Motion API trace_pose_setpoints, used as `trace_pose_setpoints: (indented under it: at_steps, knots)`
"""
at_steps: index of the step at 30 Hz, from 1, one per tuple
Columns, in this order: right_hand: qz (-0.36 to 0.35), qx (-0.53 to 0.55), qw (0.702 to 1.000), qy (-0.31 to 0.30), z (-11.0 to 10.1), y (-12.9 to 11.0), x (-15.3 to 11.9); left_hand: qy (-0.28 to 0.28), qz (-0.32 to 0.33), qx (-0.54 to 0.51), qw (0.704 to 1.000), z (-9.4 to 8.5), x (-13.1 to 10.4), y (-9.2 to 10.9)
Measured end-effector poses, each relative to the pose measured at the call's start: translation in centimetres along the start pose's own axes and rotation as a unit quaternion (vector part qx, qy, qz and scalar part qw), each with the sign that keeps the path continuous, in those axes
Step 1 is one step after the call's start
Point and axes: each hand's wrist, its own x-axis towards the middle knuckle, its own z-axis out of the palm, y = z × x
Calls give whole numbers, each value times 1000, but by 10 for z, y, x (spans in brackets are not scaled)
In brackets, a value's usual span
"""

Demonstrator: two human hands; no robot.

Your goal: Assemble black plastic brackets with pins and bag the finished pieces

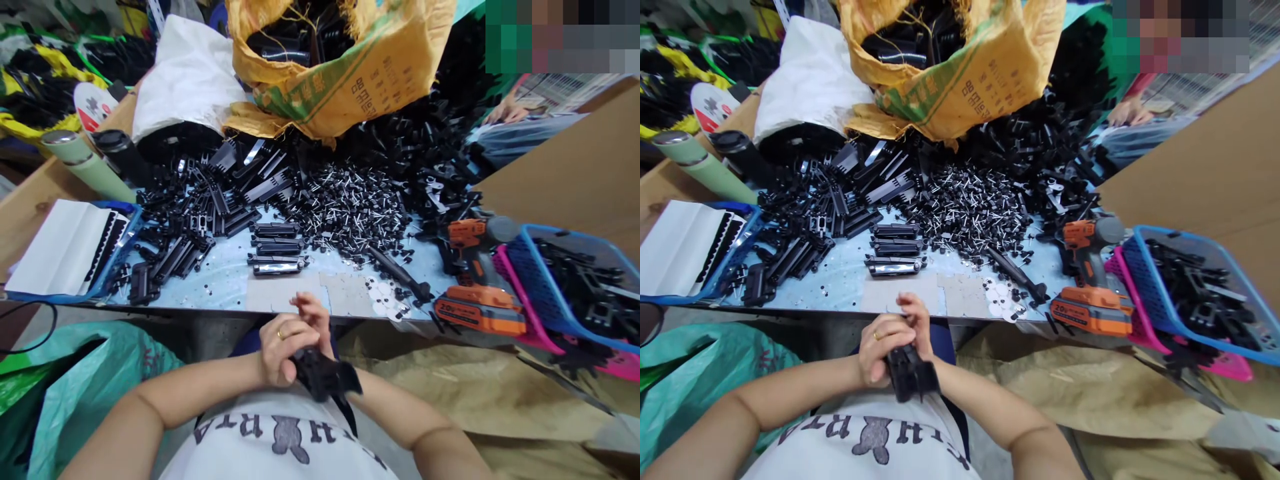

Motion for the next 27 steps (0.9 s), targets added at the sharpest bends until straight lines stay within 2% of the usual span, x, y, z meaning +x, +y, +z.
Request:
trace_pose_setpoints:
  at_steps: [1,2,3,4,5,7,10,13,16,20,23,27]
  knots:
    - [0,-29,999,-21,3,12,11,3,34,40,999,2,-1,-11]
    - [-9,-66,995,-76,3,24,27,-7,63,85,994,4,-1,-23]
    - [-29,-118,982,-145,1,36,48,-28,80,135,987,4,0,-36]
    - [-58,-185,963,-186,-3,48,72,-58,80,187,977,4,3,-48]
    - [-87,-252,938,-220,-7,59,98,-98,66,236,965,4,6,-59]
    - [-104,-375,881,-269,-12,79,146,-176,27,306,935,5,15,-77]
    - [-115,-466,806,-348,-8,104,190,-213,-45,358,908,8,28,-92]
    - [-127,-476,778,-391,0,123,209,-225,-103,371,895,10,38,-102]
    - [-140,-487,769,-391,5,133,226,-231,-90,364,898,11,51,-116]
    - [-126,-537,733,-397,8,131,247,-212,-66,370,902,11,69,-133]
    - [-130,-557,711,-408,9,124,241,-226,-45,376,897,9,70,-132]
    - [-131,-574,705,-395,10,120,219,-263,-35,379,887,9,54,-117]
